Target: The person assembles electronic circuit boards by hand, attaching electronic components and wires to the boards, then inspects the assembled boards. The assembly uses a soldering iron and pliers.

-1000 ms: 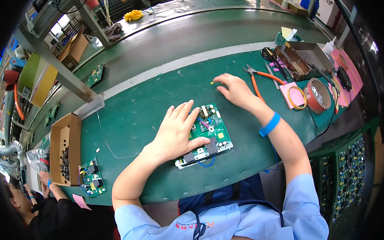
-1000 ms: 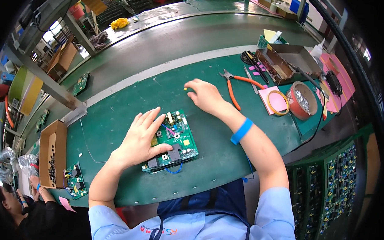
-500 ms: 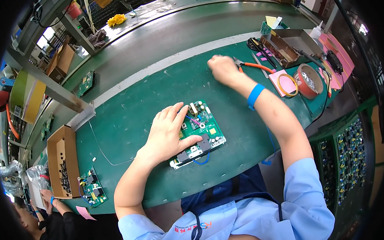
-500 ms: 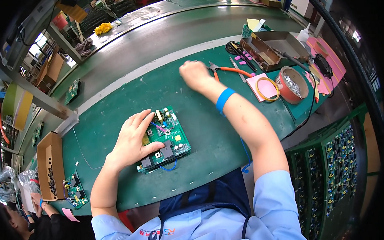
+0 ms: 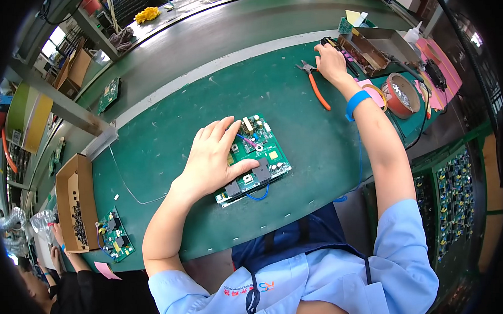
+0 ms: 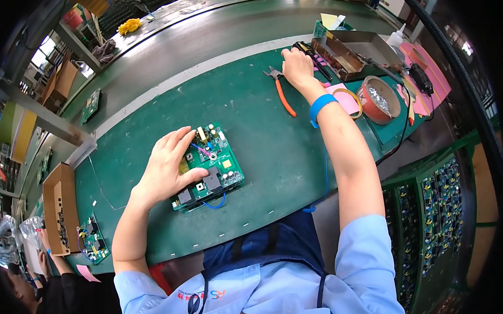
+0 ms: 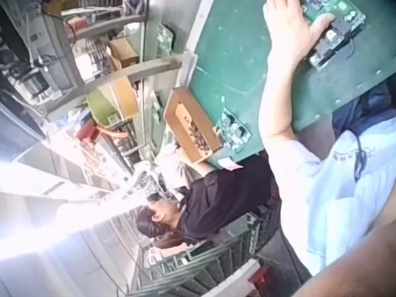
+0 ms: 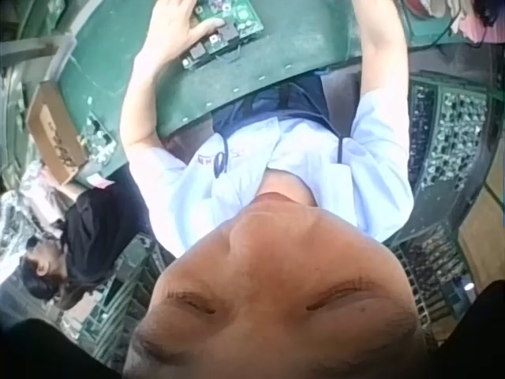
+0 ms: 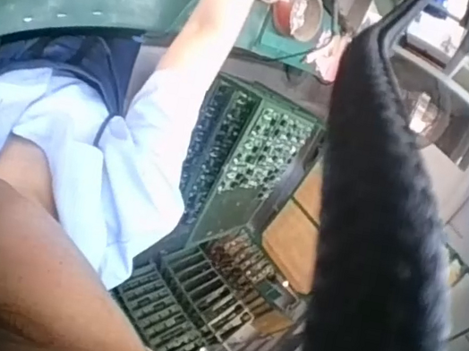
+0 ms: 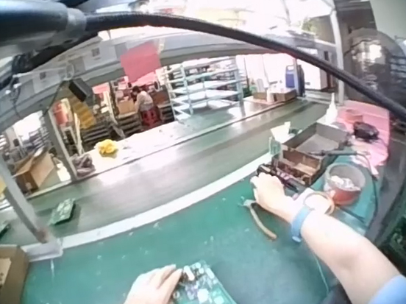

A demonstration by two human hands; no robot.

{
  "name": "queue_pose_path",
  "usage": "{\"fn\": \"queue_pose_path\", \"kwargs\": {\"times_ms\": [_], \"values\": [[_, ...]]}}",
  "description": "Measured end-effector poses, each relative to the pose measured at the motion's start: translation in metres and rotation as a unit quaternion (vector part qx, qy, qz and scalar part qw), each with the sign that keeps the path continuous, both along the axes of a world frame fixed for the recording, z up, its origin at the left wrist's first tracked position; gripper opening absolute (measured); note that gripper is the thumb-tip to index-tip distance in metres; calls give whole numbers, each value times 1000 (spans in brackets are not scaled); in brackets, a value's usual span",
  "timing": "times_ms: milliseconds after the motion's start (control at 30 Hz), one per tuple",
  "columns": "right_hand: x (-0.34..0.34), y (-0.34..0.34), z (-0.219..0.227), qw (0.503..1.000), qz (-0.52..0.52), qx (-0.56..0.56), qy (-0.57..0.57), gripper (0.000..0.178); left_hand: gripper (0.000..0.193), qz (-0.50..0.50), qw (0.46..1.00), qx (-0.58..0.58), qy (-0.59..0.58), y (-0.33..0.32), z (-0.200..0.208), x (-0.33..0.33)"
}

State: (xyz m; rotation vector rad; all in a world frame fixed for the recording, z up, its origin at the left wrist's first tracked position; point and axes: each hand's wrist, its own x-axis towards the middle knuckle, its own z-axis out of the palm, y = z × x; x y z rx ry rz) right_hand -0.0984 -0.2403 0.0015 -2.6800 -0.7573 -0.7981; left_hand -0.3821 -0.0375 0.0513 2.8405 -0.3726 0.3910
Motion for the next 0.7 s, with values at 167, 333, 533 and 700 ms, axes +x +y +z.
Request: {"fn": "queue_pose_path", "kwargs": {"times_ms": [167,333,533,700], "values": [[-24,16,8,990,123,56,39,8,67,40,999,-20,-18,5,3,-5],[-79,12,18,933,267,118,213,10,61,59,994,-69,-62,9,8,-18],[-159,7,15,621,270,334,655,41,59,206,905,-372,1,28,-4,-71],[-194,13,16,530,283,366,710,45,69,223,634,-712,203,28,-17,-86]]}}
